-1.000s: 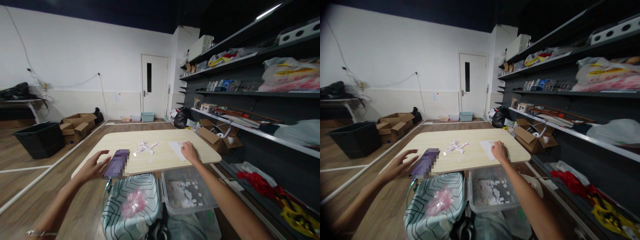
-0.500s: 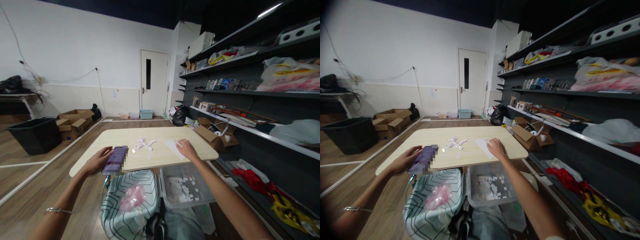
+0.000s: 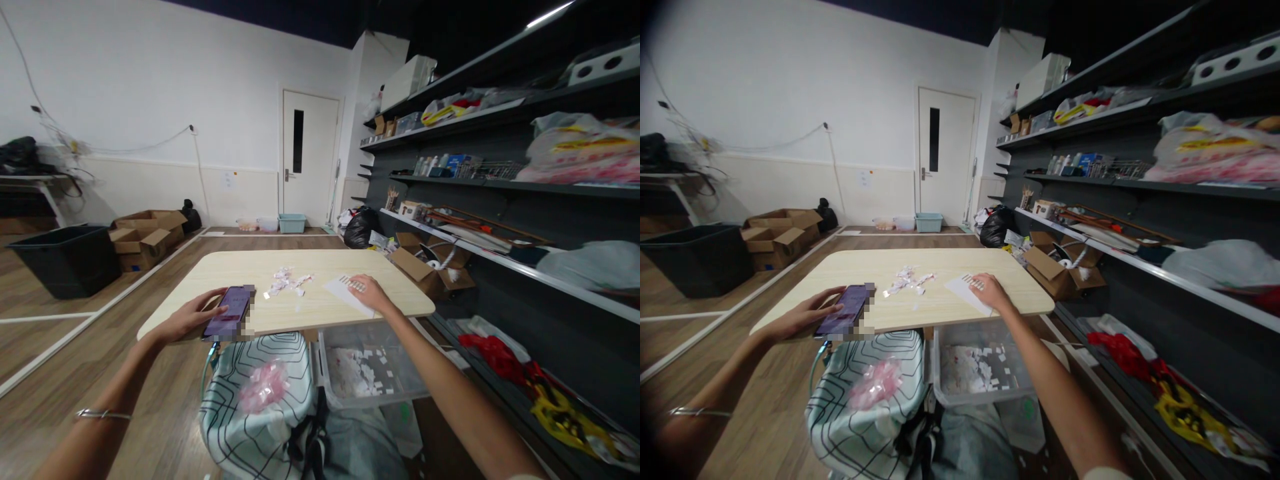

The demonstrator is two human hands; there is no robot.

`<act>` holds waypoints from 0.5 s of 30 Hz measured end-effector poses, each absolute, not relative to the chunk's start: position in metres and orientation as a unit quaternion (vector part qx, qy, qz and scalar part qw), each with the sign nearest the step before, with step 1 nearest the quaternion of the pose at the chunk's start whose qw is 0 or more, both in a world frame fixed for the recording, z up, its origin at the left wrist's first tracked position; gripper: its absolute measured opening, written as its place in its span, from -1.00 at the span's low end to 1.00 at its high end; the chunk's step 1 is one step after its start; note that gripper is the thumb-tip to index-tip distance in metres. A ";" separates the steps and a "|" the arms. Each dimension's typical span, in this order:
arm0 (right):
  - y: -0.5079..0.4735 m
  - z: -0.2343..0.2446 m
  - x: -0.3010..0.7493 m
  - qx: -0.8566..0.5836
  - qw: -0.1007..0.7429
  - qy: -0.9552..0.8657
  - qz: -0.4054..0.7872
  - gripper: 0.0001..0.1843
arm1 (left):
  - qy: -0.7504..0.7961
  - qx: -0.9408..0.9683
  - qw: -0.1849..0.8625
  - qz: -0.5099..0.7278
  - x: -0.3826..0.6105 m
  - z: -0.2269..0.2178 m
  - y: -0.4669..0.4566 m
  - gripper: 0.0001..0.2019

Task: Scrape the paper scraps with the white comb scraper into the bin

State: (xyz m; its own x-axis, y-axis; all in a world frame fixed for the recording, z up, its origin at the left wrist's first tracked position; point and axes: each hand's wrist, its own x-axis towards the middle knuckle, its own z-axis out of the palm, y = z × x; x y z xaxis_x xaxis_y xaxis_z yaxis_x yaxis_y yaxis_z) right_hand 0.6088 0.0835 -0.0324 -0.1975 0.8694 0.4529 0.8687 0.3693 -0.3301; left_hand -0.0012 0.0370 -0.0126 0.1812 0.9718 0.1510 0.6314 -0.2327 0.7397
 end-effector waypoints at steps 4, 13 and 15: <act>0.088 -0.038 0.614 -0.546 0.311 -0.778 0.013 -0.56 | 0.560 0.724 0.261 0.307 0.000 -0.014 0.037 0.46; 0.088 -0.037 0.614 -0.531 0.327 -0.782 0.022 -0.57 | 0.558 0.732 0.253 0.297 -0.001 -0.018 0.040 0.48; 0.087 -0.036 0.613 -0.529 0.327 -0.783 0.022 -0.57 | 0.557 0.734 0.252 0.296 -0.002 -0.020 0.041 0.49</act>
